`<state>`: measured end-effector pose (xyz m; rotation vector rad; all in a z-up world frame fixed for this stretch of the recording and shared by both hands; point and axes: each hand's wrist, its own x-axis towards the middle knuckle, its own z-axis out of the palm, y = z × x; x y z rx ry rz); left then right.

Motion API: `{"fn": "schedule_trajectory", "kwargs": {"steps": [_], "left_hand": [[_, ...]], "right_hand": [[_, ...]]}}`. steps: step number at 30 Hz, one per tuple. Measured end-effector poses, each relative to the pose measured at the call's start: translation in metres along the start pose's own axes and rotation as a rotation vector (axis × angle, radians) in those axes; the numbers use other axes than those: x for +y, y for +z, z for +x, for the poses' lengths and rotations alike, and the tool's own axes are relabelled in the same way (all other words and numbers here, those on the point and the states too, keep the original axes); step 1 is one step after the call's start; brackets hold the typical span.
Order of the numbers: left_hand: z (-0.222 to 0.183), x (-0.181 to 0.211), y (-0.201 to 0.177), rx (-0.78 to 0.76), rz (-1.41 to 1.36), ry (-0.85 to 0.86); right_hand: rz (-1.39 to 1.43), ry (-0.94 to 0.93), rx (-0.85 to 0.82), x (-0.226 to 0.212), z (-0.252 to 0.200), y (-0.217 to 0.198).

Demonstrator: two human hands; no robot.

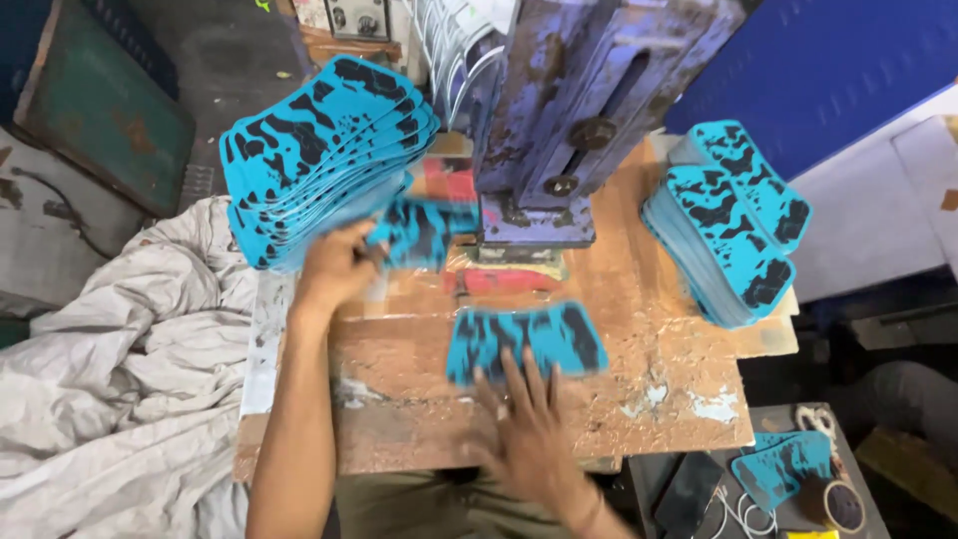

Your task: Using a manual press machine to print or emboss patterns onto camouflage-style pads.

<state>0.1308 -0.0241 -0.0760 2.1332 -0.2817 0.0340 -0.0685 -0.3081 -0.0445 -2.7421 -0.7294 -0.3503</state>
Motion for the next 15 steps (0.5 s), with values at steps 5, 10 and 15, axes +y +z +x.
{"fn": "schedule_trajectory", "kwargs": {"steps": [5,10,15], "left_hand": [[0.006,0.015,-0.004,0.393,0.269,0.120],[0.004,0.045,-0.017,0.519,0.016,0.113],[-0.002,0.058,-0.026,0.614,-0.210,0.129]], "right_hand": [[-0.033,-0.049,0.055,0.035,0.081,0.015],[-0.113,-0.028,0.131,0.031,0.095,0.022],[-0.062,0.013,0.113,0.027,0.093,0.027]]}}
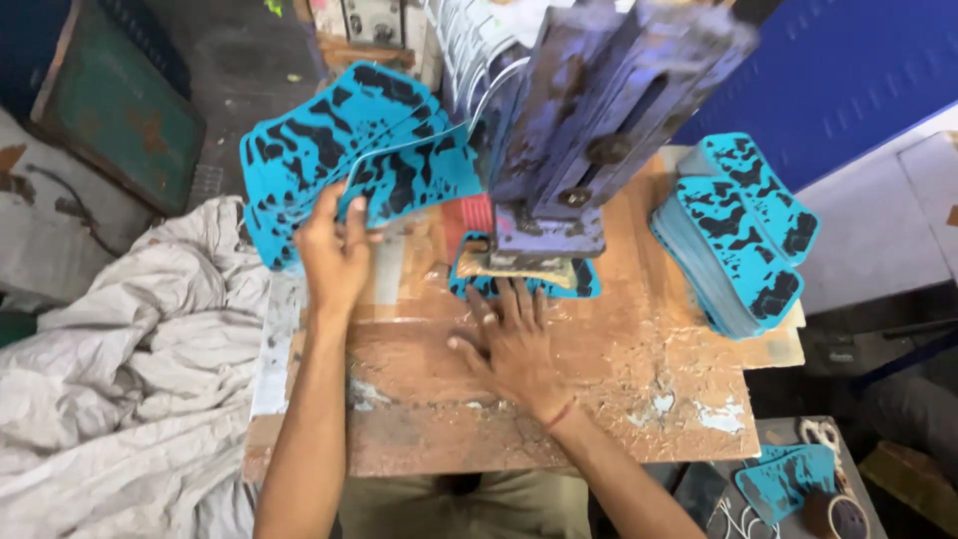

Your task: Using a manual press machine to print or emboss patterns onto camouflage-style pads.

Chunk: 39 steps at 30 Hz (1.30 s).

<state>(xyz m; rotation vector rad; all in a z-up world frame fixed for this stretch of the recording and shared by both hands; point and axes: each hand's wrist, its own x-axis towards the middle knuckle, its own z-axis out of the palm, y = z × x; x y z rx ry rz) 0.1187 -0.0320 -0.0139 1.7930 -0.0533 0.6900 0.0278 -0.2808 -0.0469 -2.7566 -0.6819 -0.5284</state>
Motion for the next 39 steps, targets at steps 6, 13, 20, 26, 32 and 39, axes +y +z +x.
{"fn": "schedule_trajectory", "kwargs": {"steps": [6,13,20,26,32,39], "left_hand": [[-0.011,-0.026,-0.007,0.090,-0.115,-0.027],[0.012,0.003,-0.032,0.119,-0.358,-0.061],[0.020,0.005,-0.027,0.101,-0.343,-0.164],[0.003,0.014,-0.019,0.230,-0.299,-0.082],[-0.014,-0.017,-0.006,0.264,-0.091,0.109],[-0.009,-0.009,0.015,-0.409,0.017,0.055]], "right_hand": [[0.155,0.004,-0.093,0.001,-0.059,-0.048],[1.331,0.810,0.541,0.112,-0.056,-0.119],[-0.192,0.383,0.199,0.244,-0.045,-0.136],[-0.124,0.367,0.215,0.219,-0.060,-0.138],[0.202,0.321,0.031,0.107,-0.145,-0.063],[0.185,0.165,0.066,0.024,-0.094,-0.055]]}}
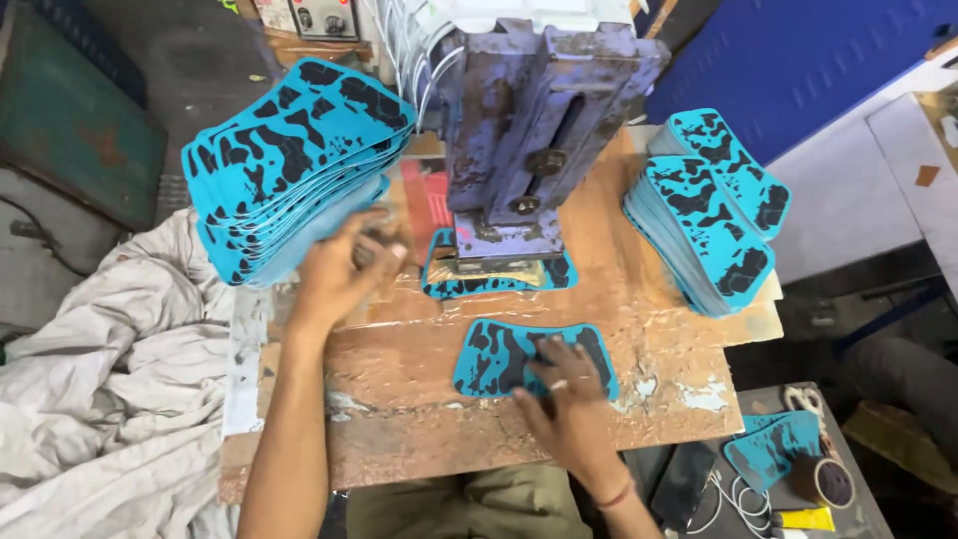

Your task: Using a manual press machine to print or emboss patterns onto camouflage-style pads.

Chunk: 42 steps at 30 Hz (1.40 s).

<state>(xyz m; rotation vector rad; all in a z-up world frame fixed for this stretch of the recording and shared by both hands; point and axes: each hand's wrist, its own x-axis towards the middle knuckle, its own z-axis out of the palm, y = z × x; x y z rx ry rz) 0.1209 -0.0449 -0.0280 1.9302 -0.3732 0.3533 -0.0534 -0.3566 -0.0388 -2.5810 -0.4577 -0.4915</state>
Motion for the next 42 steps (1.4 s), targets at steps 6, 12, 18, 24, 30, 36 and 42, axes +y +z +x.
{"fn": "schedule_trajectory", "kwargs": {"steps": [6,12,18,24,30,36,42], "left_hand": [[-0.011,-0.018,0.022,-0.306,0.269,-0.240],[-0.007,0.009,0.027,-0.290,0.225,-0.229],[-0.011,-0.026,0.056,-0.163,-0.020,0.043],[-0.013,-0.028,0.051,-0.497,-0.321,-0.609],[-0.008,-0.028,0.000,0.023,0.381,-0.117],[0.001,-0.002,-0.004,0.321,0.277,0.063],[0.001,0.013,-0.016,0.429,-0.217,-0.037]], "right_hand": [[0.017,-0.026,-0.026,-0.017,0.012,0.014],[0.035,0.001,0.000,-0.016,0.015,0.018],[0.029,0.001,-0.022,-0.024,0.005,0.020],[-0.127,-0.119,-0.142,-0.053,-0.022,0.016],[-0.134,-0.179,-0.203,-0.036,0.016,0.024],[-0.204,-0.093,-0.238,-0.015,0.092,0.057],[-0.213,-0.168,-0.125,-0.027,0.091,0.067]]}}
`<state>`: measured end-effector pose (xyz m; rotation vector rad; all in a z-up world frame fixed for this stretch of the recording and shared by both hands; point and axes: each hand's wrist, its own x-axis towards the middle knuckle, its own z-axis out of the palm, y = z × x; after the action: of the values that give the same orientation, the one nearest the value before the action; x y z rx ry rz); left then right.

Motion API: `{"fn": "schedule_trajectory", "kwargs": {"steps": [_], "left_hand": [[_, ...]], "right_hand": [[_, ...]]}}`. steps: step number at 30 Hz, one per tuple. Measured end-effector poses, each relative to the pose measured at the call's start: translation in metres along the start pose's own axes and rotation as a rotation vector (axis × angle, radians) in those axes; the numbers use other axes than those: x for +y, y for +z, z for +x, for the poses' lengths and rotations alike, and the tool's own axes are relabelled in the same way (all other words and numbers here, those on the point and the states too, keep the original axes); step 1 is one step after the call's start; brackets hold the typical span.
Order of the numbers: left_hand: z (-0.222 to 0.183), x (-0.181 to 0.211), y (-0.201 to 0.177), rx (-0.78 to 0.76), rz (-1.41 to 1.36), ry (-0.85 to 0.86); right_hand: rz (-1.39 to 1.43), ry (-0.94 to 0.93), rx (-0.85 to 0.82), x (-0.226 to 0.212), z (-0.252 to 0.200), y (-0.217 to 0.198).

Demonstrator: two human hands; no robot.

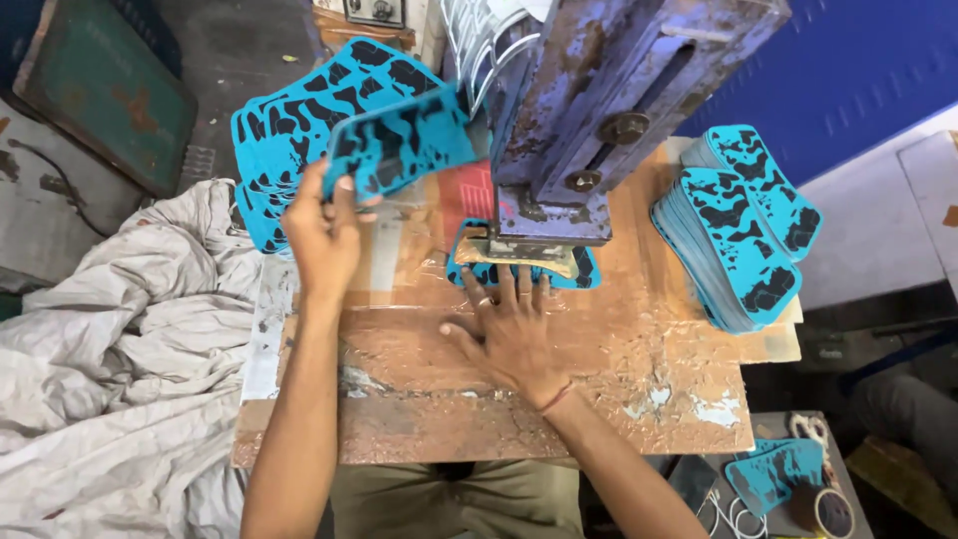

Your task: Using a manual press machine to print or emboss patterns onto camouflage-style pads.

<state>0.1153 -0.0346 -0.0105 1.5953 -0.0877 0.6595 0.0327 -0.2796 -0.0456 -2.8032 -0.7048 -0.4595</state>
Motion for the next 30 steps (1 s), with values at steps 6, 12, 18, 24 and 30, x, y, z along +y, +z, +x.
{"fn": "schedule_trajectory", "kwargs": {"steps": [6,12,18,24,30], "left_hand": [[0.000,-0.023,-0.007,0.037,-0.262,-0.117],[0.003,-0.016,-0.013,0.029,-0.325,-0.113],[-0.003,-0.025,-0.024,0.058,-0.185,-0.055],[0.003,-0.025,-0.039,0.151,-0.179,0.006],[0.015,0.011,-0.034,0.147,-0.248,-0.088]], "right_hand": [[0.160,-0.049,-0.042,0.004,-0.040,-0.029],[0.221,-0.019,-0.060,-0.010,-0.092,-0.046],[0.235,0.025,-0.070,-0.013,-0.093,-0.058],[-0.586,0.075,-0.146,0.086,-0.089,-0.090],[-0.292,0.450,0.212,0.233,-0.057,-0.109]]}}
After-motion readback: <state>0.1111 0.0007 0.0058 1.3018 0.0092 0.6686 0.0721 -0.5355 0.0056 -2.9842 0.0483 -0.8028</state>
